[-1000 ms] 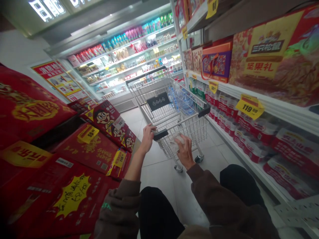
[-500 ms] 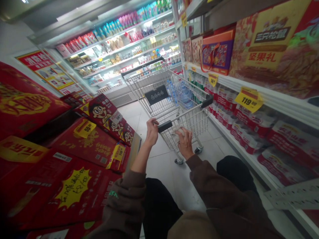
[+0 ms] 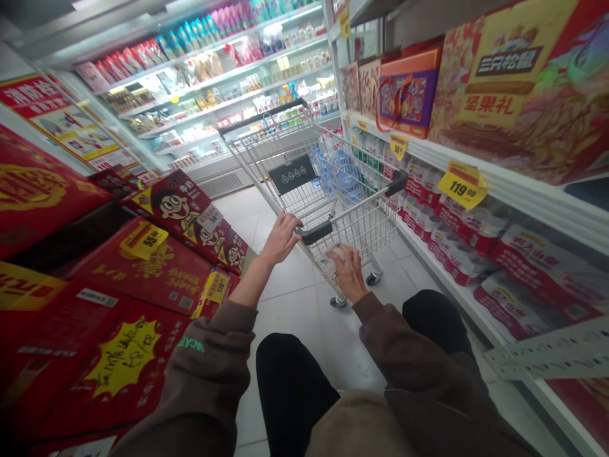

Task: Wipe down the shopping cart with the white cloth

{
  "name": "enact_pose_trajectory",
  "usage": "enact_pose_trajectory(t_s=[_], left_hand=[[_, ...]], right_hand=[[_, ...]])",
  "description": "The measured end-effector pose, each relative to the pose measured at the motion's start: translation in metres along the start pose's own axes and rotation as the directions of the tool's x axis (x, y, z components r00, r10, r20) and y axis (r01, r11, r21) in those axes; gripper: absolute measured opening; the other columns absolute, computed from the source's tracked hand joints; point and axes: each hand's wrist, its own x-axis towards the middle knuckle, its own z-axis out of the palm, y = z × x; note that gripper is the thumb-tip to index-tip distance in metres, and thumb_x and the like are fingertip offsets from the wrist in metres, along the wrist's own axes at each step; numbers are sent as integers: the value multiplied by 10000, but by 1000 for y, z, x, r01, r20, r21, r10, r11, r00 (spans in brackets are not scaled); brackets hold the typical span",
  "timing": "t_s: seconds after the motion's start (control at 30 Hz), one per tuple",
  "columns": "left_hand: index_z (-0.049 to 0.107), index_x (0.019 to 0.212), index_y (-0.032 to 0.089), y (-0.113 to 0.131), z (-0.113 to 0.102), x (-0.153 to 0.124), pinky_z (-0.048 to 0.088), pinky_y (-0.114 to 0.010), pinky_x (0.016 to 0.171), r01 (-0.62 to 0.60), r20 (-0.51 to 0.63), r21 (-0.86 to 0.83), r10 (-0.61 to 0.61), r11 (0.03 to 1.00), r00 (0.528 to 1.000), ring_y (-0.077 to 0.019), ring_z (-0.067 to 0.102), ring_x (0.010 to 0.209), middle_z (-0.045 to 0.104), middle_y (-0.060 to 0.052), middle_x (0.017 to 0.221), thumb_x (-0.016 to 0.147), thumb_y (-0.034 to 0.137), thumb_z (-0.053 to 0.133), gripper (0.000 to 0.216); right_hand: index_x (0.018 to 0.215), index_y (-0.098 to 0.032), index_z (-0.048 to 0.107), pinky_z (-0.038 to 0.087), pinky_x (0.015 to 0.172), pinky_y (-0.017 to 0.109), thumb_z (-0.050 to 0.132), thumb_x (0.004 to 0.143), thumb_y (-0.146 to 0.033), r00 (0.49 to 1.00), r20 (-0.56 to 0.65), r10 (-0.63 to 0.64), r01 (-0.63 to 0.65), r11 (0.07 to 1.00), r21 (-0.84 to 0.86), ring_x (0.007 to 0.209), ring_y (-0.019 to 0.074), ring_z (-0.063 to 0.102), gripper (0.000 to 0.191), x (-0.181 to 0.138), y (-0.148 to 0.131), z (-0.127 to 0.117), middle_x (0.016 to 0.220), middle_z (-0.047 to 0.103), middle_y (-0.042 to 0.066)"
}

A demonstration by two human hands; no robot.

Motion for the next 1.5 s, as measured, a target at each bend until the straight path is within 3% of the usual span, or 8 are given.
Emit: enact_pose_trajectory(t_s=[0.23, 0.47, 0.63, 0.87, 1.03, 1.13, 1.4, 1.5], left_hand=[[640, 1088, 213, 17, 11, 5, 332, -464, 1230, 68, -26, 64, -67, 996, 997, -290, 511, 1243, 610, -104, 1062, 1001, 702, 149, 698], [643, 1090, 214, 42, 21, 16, 354, -455, 1185, 71, -55, 102, -66, 992, 996, -281, 541, 1179, 616, -83, 1055, 1013, 680, 237, 623], [629, 1058, 211, 53, 26, 23, 370, -441, 1175, 60, -96, 167, -45, 984, 994, -274, 555, 1116, 632, -82, 1025, 1015, 660, 251, 589], [627, 1091, 211, 69, 25, 29, 398, -438, 1125, 66, -64, 202, -54, 977, 996, -281, 552, 1129, 645, -93, 1047, 1026, 644, 234, 588], [631, 1084, 209, 88, 28, 36, 382, -445, 1116, 80, -52, 212, -71, 974, 996, -288, 541, 1127, 656, -104, 1051, 1031, 644, 214, 605], [630, 1068, 202, 96, 32, 40, 397, -430, 1071, 93, -69, 226, -79, 970, 994, -293, 540, 1111, 652, -111, 1049, 1020, 665, 191, 640], [629, 1055, 213, 110, 35, 48, 385, -430, 1051, 108, -61, 231, -96, 967, 993, -299, 539, 1102, 652, -114, 1058, 1009, 683, 149, 673], [628, 1045, 214, 111, 33, 49, 395, -428, 1033, 109, -47, 239, -101, 965, 994, -301, 540, 1100, 654, -117, 1057, 1010, 683, 156, 666]], right_hand=[[1283, -253, 572, 466, 1071, 535, 483, 645, 57, 992, -113, 57, -54, 998, 29, 1236, 304, 466, 715, 2, -9, -3, 1377, 431, 125], [1284, -241, 562, 437, 1069, 550, 487, 638, 32, 988, -131, 82, -79, 997, 25, 1256, 318, 453, 706, -6, 6, -3, 1383, 432, 136], [1262, -232, 580, 469, 1027, 519, 473, 625, 42, 996, -70, 60, -60, 998, 12, 1208, 298, 475, 702, -17, 18, -23, 1365, 449, 130], [1277, -285, 559, 461, 1055, 532, 572, 783, -46, 979, -200, 23, -19, 1000, 23, 1276, 310, 483, 549, 7, 2, -39, 1395, 438, 122], [1255, -246, 573, 467, 1042, 524, 520, 726, 21, 986, -159, 54, -59, 998, -25, 1251, 307, 471, 595, -22, 10, -31, 1370, 442, 135], [1238, -218, 597, 472, 1029, 509, 498, 666, 44, 992, -102, 76, -78, 997, -14, 1240, 309, 469, 637, -40, 18, -39, 1364, 452, 143], [1250, -248, 609, 435, 1068, 520, 546, 740, -1, 975, -203, 95, -97, 995, 2, 1257, 305, 463, 571, -10, 10, -58, 1381, 442, 126], [1230, -248, 641, 441, 1061, 517, 534, 741, 13, 986, -105, 126, -133, 989, -61, 1250, 308, 444, 564, -16, 8, -55, 1370, 461, 129]])
